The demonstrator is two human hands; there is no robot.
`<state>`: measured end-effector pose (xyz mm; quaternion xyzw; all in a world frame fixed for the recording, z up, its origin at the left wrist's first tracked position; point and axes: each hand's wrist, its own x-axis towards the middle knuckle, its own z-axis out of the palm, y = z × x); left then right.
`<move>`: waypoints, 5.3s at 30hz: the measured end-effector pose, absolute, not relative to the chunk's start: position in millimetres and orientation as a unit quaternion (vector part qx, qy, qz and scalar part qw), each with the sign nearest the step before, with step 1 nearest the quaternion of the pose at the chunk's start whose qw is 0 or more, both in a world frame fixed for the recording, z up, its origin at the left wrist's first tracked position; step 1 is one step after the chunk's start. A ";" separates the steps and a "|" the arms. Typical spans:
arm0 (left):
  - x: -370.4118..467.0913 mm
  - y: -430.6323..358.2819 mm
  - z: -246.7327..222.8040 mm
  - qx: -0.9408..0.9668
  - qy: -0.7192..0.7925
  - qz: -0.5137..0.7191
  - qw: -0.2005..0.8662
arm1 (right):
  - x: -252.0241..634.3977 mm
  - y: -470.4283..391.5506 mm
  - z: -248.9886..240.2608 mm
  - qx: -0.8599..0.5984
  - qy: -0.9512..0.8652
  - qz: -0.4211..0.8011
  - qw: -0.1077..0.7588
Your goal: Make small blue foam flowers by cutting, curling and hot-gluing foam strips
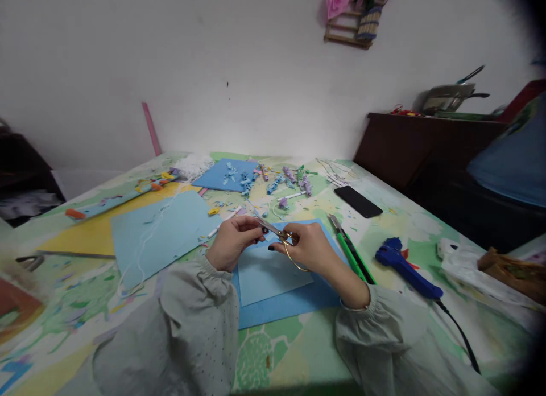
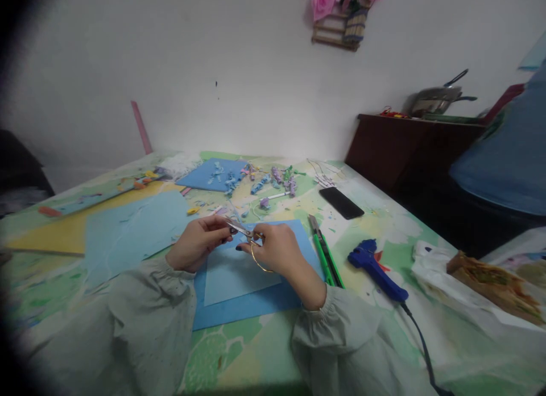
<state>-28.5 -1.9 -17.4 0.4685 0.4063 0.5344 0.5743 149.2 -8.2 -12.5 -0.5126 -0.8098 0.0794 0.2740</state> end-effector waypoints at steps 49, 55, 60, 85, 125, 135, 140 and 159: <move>-34.6 1.1 -15.5 0.416 0.422 0.523 0.612 | 154.8 -7.2 -5.6 -0.530 -0.804 0.039 0.267; -34.3 -1.7 -10.7 0.409 0.441 0.514 0.612 | 153.3 -7.2 -3.9 -0.550 -0.779 0.036 0.299; -31.5 -3.9 -8.4 0.398 0.402 0.536 0.627 | 153.0 -7.2 -5.2 -0.547 -0.778 0.035 0.309; -30.1 -2.3 -12.3 0.529 0.394 0.540 0.523 | 152.3 -8.5 -9.3 -0.528 -0.804 0.054 0.267; -33.0 0.9 -13.5 0.545 0.421 0.541 0.482 | 153.3 -9.0 -6.4 -0.540 -0.808 0.019 0.236; -33.5 1.6 -14.4 0.543 0.423 0.539 0.485 | 154.2 -7.5 -7.1 -0.541 -0.811 0.017 0.222; -33.3 1.3 -13.4 0.548 0.424 0.533 0.486 | 154.6 -6.7 -7.6 -0.545 -0.802 0.027 0.245; -25.0 -8.3 -10.5 0.579 0.428 0.411 0.559 | 139.5 -7.8 -13.5 -0.464 -0.632 0.499 0.369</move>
